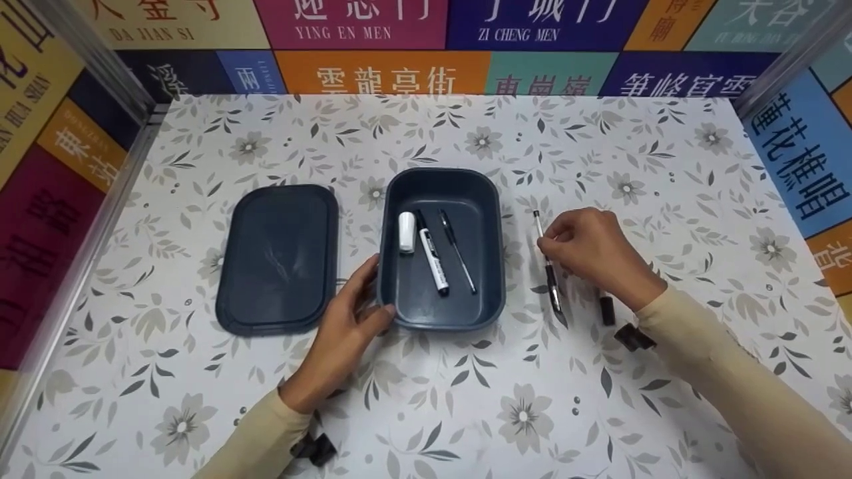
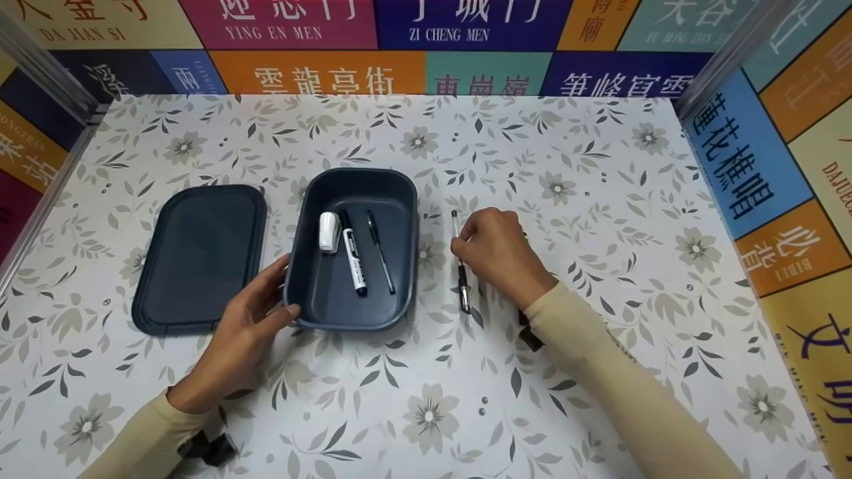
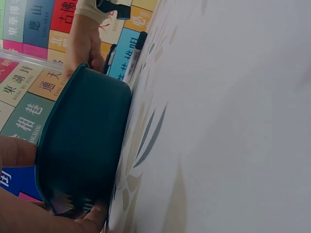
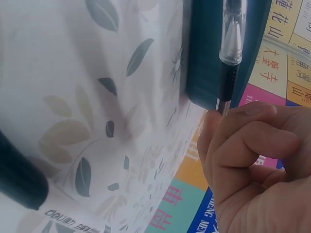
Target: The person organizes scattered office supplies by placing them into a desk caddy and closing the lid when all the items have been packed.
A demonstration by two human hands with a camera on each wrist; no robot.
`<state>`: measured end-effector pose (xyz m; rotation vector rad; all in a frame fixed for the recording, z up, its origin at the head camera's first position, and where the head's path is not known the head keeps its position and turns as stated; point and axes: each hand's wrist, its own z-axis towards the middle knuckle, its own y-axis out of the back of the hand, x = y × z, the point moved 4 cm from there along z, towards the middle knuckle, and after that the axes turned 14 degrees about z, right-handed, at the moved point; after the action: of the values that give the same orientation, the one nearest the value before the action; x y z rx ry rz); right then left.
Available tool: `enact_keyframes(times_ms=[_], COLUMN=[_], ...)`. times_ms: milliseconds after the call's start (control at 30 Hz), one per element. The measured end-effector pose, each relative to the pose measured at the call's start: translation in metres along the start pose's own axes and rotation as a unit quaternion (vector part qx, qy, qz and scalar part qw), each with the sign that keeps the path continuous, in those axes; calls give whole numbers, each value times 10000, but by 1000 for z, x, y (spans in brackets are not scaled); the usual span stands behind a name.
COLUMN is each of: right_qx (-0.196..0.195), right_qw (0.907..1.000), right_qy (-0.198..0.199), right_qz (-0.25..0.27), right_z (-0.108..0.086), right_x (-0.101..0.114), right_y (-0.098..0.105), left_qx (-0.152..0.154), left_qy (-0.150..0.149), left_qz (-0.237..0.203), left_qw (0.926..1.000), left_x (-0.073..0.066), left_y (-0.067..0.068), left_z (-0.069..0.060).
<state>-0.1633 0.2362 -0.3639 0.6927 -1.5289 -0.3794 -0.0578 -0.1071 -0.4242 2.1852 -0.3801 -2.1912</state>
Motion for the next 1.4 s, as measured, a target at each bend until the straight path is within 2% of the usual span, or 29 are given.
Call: enact_keyframes(times_ms=[467,900,1400], right_qx=[157,122,303], right_qw=[9997,9993,9983], right_qy=[99,340,451], right_qz=[133,22,193], right_z=[7,11,22], right_x=[12,30,55], right_y=[-7,-13,-32], left_qx=[9,66,-37], left_qy=[15,-14,-64], left_qz=[85,119,181], left_qw=[10000,9999,9998], left_x=[0,0,0], left_y=[-1,-2,1], left_z=[0,1,0])
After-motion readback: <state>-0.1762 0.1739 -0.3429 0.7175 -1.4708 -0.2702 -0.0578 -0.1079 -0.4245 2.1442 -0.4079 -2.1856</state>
